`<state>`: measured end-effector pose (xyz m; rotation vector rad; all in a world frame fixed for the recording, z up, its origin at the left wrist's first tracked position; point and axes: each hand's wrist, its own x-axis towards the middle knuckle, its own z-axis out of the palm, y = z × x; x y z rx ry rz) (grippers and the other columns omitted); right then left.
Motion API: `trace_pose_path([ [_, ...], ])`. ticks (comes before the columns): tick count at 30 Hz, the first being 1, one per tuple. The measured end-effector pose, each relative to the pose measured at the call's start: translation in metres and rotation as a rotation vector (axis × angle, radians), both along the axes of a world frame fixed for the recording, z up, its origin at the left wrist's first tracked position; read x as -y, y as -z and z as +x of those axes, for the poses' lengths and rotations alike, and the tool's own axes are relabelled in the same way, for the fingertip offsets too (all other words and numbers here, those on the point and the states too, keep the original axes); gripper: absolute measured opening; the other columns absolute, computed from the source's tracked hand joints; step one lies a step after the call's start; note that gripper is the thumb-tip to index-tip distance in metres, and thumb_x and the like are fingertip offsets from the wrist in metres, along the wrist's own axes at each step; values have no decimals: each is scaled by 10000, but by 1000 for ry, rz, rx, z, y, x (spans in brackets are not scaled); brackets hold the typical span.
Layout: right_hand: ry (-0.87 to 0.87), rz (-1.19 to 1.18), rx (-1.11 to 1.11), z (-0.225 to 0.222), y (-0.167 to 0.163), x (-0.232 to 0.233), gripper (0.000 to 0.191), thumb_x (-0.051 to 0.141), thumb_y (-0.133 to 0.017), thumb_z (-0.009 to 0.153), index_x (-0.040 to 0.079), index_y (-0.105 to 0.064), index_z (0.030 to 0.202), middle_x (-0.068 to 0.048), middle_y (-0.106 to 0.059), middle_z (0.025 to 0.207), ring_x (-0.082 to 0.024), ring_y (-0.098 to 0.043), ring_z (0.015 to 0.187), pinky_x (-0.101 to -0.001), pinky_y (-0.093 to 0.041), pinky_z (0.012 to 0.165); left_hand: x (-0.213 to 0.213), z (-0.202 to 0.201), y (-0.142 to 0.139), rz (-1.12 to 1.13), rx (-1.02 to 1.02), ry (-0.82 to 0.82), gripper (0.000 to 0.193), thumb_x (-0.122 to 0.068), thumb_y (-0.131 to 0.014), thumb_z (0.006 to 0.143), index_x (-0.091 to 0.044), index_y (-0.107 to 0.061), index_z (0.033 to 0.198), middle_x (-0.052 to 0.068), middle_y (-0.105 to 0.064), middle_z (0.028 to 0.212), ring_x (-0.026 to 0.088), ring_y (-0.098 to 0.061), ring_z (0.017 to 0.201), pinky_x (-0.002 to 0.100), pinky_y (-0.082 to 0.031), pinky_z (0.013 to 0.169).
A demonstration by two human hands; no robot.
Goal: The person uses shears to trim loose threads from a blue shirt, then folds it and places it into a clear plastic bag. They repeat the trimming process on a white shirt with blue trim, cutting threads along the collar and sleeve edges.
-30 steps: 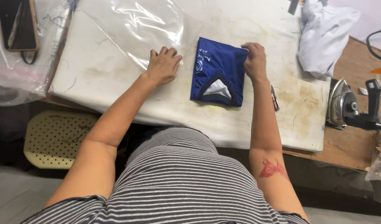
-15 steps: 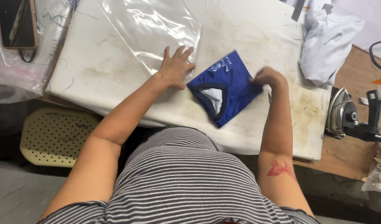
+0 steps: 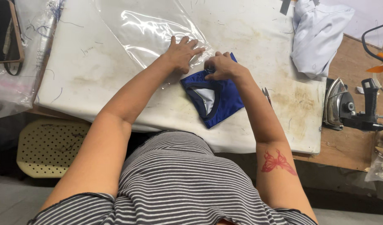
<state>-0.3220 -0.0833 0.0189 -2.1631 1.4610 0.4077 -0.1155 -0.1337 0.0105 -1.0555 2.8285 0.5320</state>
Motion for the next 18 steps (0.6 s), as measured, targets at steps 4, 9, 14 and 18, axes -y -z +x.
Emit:
trace_pose_path([
  [4,-145,13,93,10,-12,8,343,322,-861,765,99,-741,996,-118,-714,1052,-334,-599,1105,-469,-449,961,2,17,17,-104,-436,10,662,-155,-813,726,-70,-558,1331,223,-410,1480,388,-396,1391,560,-358,1100],
  [9,64,137,407,12,-8,26,406,181,-809,773,122,-709,1162,-102,-728,1024,-290,-688,1001,-403,-537,881,-4,28,39,-39,-629,-42,345,-42,-737,841,-60,-539,1123,148,-548,1213,373,-511,1304,503,-358,1189],
  [14,235,233,543,3,-6,38,368,147,-756,838,136,-754,1206,-83,-777,1140,-220,-702,1109,-362,-506,1026,0,28,39,22,-650,-49,339,59,-641,867,-43,-525,1168,145,-570,1203,364,-562,1240,533,-282,1247],
  [18,296,294,443,0,-10,41,370,196,-749,839,139,-772,1204,-102,-789,1123,-244,-715,1092,-362,-503,1045,4,28,37,24,-596,-18,449,103,-611,821,-68,-552,1232,116,-605,1266,387,-512,1333,532,-278,1228],
])
